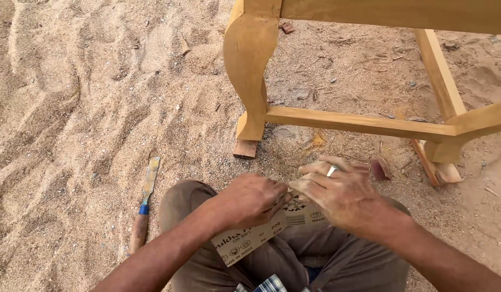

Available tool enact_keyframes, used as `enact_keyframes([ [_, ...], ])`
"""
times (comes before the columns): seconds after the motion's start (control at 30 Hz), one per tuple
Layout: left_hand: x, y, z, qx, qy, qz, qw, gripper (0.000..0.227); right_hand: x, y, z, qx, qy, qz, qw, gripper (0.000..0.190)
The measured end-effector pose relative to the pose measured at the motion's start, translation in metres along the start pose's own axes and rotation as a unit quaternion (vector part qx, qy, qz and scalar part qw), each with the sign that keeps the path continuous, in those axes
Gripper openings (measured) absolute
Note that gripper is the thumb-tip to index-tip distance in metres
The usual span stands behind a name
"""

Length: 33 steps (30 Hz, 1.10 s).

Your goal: The person is folding and tearing sandpaper into smaller, usable pieces for woodworking.

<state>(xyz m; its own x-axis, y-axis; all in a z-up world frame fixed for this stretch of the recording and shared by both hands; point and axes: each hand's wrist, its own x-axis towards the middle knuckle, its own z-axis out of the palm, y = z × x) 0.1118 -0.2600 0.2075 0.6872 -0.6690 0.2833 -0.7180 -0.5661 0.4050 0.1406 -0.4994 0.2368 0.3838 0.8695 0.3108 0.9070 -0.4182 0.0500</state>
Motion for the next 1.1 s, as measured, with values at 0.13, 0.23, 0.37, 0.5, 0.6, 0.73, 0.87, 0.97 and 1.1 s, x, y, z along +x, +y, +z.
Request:
enact_keyframes([
  [0.13, 0.012, -0.01, 0.025, 0.072, -0.022, 0.005, 0.997, 0.016, -0.02, 0.014, 0.041, 0.01, -0.088, 0.083, 0.993, 0.023],
  [0.23, 0.019, -0.013, 0.023, 0.053, -0.109, -0.049, 0.991, 0.023, -0.028, 0.028, 0.053, -0.016, -0.018, 0.082, 0.996, 0.018],
  [0.37, 0.023, -0.009, 0.01, 0.037, -0.063, 0.039, 0.997, 0.027, -0.029, 0.039, 0.028, -0.017, 0.014, 0.053, 0.998, 0.011],
  [0.5, 0.018, -0.013, -0.005, 0.042, -0.069, 0.058, 0.995, 0.028, -0.051, 0.068, 0.015, -0.052, 0.008, 0.066, 0.996, 0.021],
  [0.6, 0.023, -0.006, -0.004, 0.052, -0.151, 0.01, 0.987, 0.024, -0.048, 0.066, 0.003, -0.036, -0.025, 0.075, 0.996, 0.027],
  [0.73, 0.024, -0.031, 0.019, 0.046, -0.084, 0.044, 0.994, 0.024, -0.067, 0.094, 0.014, -0.067, -0.022, 0.077, 0.995, 0.032],
  [0.87, 0.013, -0.061, 0.024, 0.111, -0.065, 0.011, 0.992, 0.02, -0.088, 0.12, 0.012, -0.17, -0.142, 0.197, 0.955, 0.025],
  [0.97, 0.028, -0.069, 0.019, 0.145, -0.081, -0.035, 0.985, 0.024, -0.076, 0.11, 0.009, -0.142, -0.053, 0.263, 0.953, 0.027],
  [1.1, 0.072, -0.067, 0.075, 0.172, 0.008, 0.026, 0.985, 0.015, -0.012, 0.051, 0.007, -0.121, 0.096, 0.098, 0.983, 0.037],
])
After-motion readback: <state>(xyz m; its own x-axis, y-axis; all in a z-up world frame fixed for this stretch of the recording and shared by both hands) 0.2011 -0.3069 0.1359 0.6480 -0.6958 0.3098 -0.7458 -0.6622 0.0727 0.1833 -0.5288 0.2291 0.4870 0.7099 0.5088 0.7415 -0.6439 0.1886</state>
